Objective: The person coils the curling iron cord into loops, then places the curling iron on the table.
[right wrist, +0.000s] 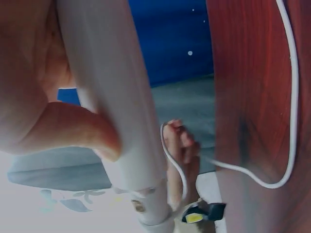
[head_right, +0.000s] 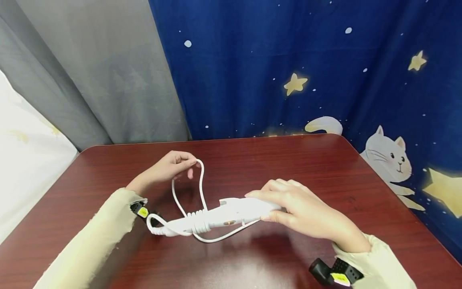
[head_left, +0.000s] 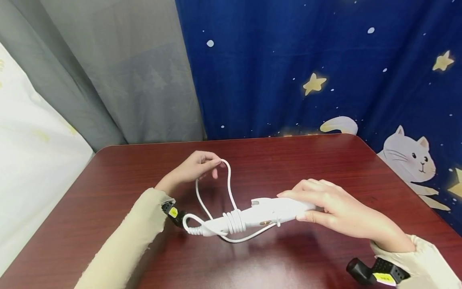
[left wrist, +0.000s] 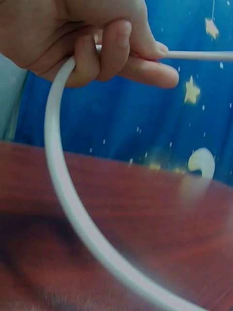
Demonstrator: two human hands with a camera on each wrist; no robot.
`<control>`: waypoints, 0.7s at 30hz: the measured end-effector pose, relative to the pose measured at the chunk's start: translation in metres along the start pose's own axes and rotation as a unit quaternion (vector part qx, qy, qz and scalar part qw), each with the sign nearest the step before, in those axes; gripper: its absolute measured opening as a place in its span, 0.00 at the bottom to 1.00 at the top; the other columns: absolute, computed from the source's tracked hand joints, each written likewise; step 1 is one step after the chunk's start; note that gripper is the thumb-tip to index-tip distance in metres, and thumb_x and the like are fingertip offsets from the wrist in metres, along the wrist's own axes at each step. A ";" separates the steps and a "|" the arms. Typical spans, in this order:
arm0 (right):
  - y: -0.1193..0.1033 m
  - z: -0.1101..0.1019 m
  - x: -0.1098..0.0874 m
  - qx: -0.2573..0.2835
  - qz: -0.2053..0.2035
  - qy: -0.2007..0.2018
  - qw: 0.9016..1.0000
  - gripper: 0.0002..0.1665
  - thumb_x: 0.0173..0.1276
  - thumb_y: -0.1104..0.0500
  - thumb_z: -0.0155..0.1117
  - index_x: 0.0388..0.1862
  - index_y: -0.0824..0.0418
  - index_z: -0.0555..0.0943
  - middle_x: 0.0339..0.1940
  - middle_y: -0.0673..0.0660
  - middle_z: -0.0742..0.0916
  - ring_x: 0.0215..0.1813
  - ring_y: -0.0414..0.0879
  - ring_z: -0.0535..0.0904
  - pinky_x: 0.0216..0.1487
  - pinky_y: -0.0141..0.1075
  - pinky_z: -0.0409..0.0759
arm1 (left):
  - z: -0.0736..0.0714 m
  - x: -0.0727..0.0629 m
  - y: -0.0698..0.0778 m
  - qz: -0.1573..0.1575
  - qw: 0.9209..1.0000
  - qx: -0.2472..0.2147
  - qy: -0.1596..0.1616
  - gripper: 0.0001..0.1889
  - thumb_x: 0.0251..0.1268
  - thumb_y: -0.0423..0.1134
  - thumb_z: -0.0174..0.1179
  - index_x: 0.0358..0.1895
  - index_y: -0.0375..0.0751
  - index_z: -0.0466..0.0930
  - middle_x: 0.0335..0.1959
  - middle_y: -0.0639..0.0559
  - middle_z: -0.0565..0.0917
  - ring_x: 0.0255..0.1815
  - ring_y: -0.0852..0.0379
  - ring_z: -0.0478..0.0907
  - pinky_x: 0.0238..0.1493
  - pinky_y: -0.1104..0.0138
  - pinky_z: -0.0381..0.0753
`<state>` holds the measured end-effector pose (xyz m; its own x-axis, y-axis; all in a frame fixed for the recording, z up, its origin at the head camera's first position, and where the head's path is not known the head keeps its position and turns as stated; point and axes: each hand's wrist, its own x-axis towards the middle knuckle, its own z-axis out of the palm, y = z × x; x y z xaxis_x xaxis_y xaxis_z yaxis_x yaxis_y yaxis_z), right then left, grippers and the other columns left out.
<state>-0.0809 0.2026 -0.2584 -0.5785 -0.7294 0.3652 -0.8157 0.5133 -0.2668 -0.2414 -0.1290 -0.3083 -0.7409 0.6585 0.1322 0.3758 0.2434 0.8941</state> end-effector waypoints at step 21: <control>0.015 0.014 -0.002 -0.131 0.085 -0.064 0.986 0.26 0.56 0.56 0.66 0.56 0.48 0.76 0.37 0.40 0.76 0.40 0.37 0.70 0.39 0.37 0.65 | -0.009 -0.033 0.078 0.028 0.987 -0.110 -0.112 0.12 0.65 0.32 0.52 0.43 0.24 0.77 0.09 0.48 0.69 0.04 0.60 0.49 0.05 0.68 0.43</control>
<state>-0.0920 0.2054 -0.2751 -0.7154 -0.6651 0.2141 -0.6902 0.7204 -0.0686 -0.1928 -0.1379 -0.2387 -0.5717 0.8134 0.1074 0.2644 0.0587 0.9626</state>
